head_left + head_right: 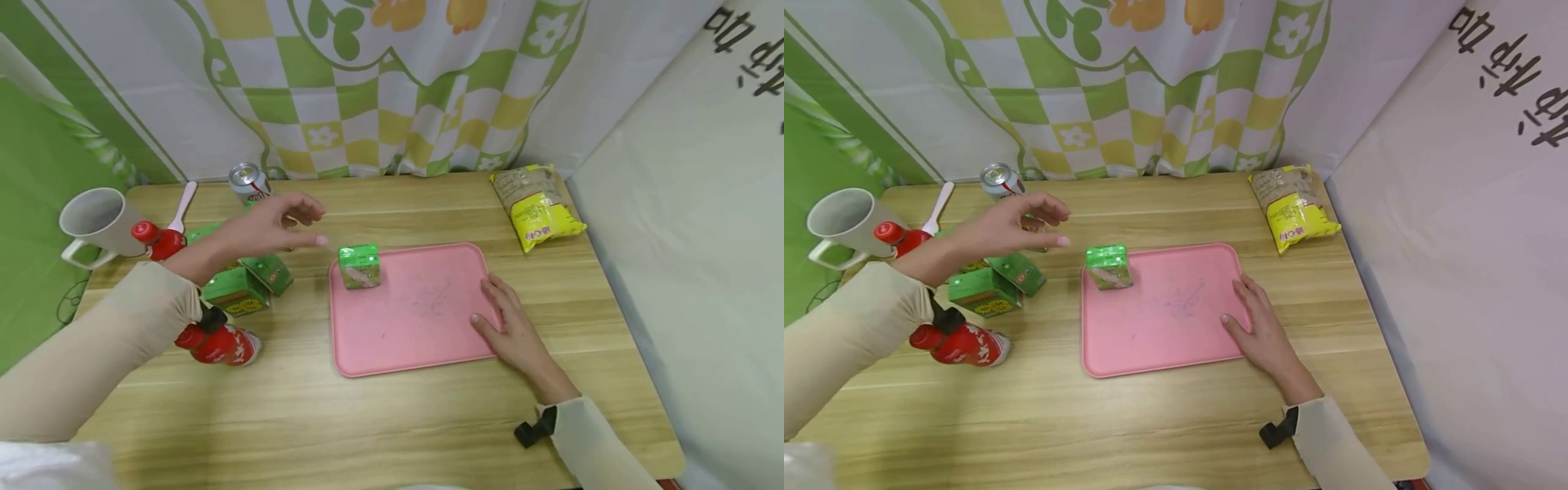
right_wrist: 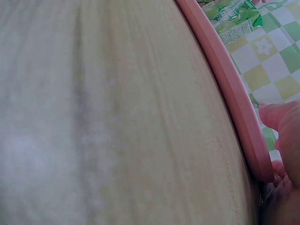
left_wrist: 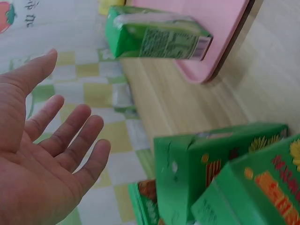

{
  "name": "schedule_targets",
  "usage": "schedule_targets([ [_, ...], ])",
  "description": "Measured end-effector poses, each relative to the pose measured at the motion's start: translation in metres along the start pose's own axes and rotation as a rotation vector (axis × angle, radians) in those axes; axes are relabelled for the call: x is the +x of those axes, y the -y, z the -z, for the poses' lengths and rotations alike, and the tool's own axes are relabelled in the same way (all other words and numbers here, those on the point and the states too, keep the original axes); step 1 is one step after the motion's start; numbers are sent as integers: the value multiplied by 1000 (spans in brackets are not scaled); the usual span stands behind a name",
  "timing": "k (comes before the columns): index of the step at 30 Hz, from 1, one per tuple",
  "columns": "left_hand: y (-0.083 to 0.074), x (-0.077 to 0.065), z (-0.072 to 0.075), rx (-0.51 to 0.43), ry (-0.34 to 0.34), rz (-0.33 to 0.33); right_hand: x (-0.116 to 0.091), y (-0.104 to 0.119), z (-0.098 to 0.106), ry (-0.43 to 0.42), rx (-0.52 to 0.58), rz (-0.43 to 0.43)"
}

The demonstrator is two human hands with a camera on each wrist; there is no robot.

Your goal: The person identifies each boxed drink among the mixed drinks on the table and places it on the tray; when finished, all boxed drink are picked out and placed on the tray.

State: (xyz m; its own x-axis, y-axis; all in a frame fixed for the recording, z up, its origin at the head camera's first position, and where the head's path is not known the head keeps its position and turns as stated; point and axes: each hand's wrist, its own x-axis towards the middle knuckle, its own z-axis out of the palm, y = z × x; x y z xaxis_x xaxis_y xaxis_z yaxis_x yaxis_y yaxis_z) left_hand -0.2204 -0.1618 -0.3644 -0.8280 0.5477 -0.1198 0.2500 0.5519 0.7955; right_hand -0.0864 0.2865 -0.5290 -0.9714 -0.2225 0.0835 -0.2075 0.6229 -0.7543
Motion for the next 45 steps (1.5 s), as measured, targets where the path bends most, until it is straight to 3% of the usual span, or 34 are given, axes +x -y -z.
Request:
schedule_targets([
  [8,-2,-7,14,-27,5,9,0,2,1,-7,3,-1],
  [22,1,-27,43,45,15,72,0,2,0,0,-5,-11],
  [29,12,-36,56,99,-32,96,1,3,0,-4,-2,-5],
  [37,35,-33,70,64,-59,142,1,1,0,-6,-15,-12],
  [45,61,-30,77,16,-43,154,1,2,-1,-15,-14,-2],
])
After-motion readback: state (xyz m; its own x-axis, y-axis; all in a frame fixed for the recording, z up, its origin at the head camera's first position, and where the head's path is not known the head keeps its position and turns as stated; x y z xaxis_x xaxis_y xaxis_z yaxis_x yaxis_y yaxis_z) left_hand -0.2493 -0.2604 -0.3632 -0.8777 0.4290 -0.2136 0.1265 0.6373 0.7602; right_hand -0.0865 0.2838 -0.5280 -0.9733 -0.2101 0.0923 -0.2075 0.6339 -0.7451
